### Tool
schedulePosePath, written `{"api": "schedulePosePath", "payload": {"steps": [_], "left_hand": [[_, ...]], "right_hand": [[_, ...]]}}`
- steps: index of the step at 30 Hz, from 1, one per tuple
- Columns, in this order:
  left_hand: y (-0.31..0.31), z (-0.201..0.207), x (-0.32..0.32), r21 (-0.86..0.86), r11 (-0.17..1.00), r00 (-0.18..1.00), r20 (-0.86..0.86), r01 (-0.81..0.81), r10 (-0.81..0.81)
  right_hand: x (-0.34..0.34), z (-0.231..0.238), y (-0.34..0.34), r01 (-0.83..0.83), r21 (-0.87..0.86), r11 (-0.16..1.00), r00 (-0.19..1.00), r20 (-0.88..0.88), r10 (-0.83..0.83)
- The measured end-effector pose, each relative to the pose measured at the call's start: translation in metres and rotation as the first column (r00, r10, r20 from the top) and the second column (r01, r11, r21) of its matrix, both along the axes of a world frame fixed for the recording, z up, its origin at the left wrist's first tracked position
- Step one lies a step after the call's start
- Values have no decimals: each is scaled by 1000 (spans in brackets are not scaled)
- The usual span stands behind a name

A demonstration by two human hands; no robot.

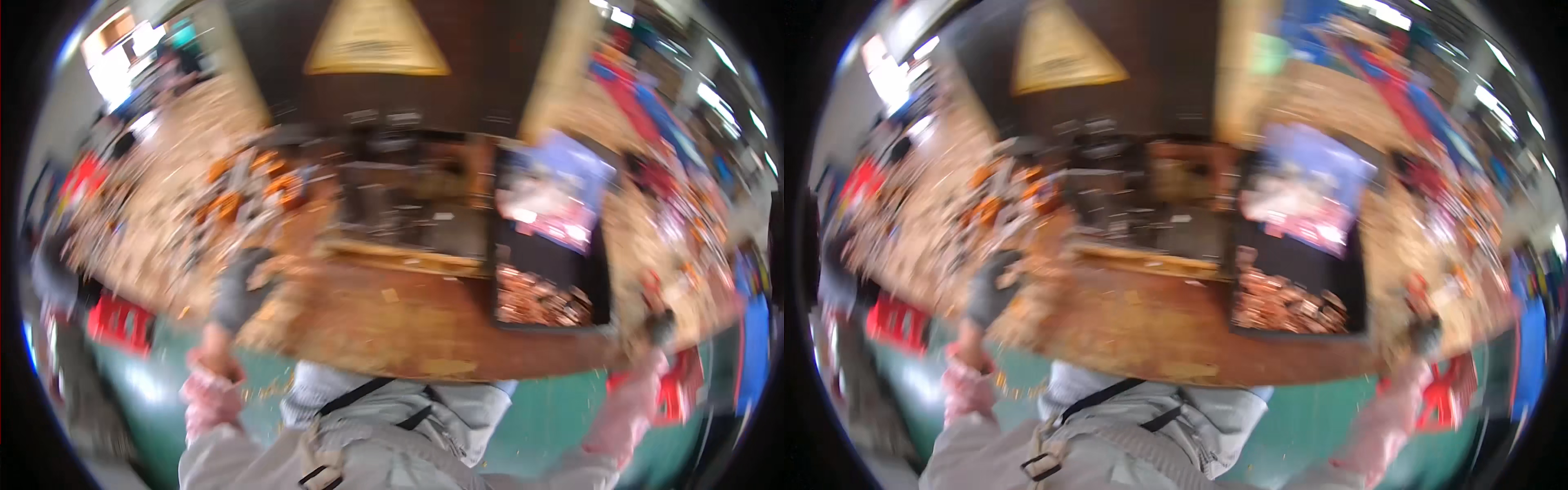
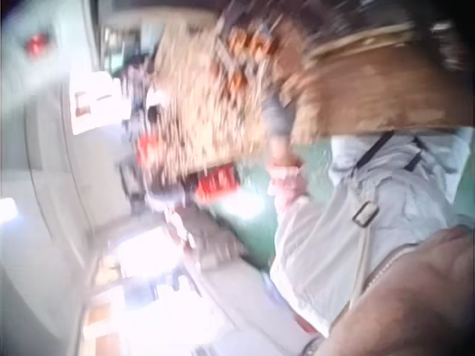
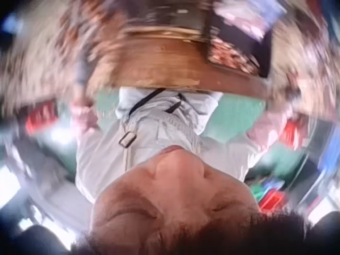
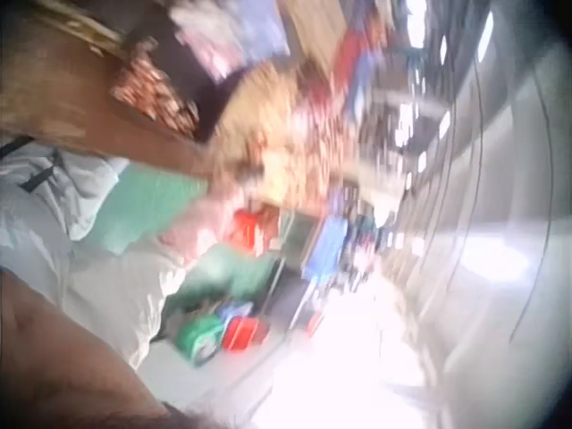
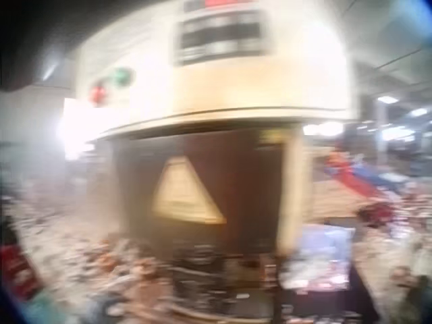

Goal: Using a workbench crimping machine to attach copper terminals to the ends of wires on toroidal coils.

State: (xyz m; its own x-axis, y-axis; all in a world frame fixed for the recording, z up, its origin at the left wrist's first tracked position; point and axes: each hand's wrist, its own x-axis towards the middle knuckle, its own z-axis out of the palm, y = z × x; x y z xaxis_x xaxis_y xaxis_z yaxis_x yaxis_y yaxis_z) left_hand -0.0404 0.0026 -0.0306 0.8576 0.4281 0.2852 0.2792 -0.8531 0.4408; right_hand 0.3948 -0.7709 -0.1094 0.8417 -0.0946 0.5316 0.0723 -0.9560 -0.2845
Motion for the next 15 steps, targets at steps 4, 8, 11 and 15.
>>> {"api": "schedulePosePath", "payload": {"steps": [4, 8, 11, 15], "left_hand": [[86, 2, 0, 453, 891, 998, 68, -40, 10], [171, -51, 36, 427, 903, 969, -201, -46, 144], [149, -75, 56, 527, 840, 904, -286, -128, 317], [174, -89, 42, 255, 923, 935, -134, -289, 329]], "right_hand": [[-36, -2, 64, -97, 108, 989, 982, 170, 77], [-101, -15, 113, -131, 394, 910, 987, 139, 82], [-151, 5, 152, -173, 465, 868, 985, 92, 147], [-182, -7, 189, -284, 395, 874, 954, 28, 297]]}}
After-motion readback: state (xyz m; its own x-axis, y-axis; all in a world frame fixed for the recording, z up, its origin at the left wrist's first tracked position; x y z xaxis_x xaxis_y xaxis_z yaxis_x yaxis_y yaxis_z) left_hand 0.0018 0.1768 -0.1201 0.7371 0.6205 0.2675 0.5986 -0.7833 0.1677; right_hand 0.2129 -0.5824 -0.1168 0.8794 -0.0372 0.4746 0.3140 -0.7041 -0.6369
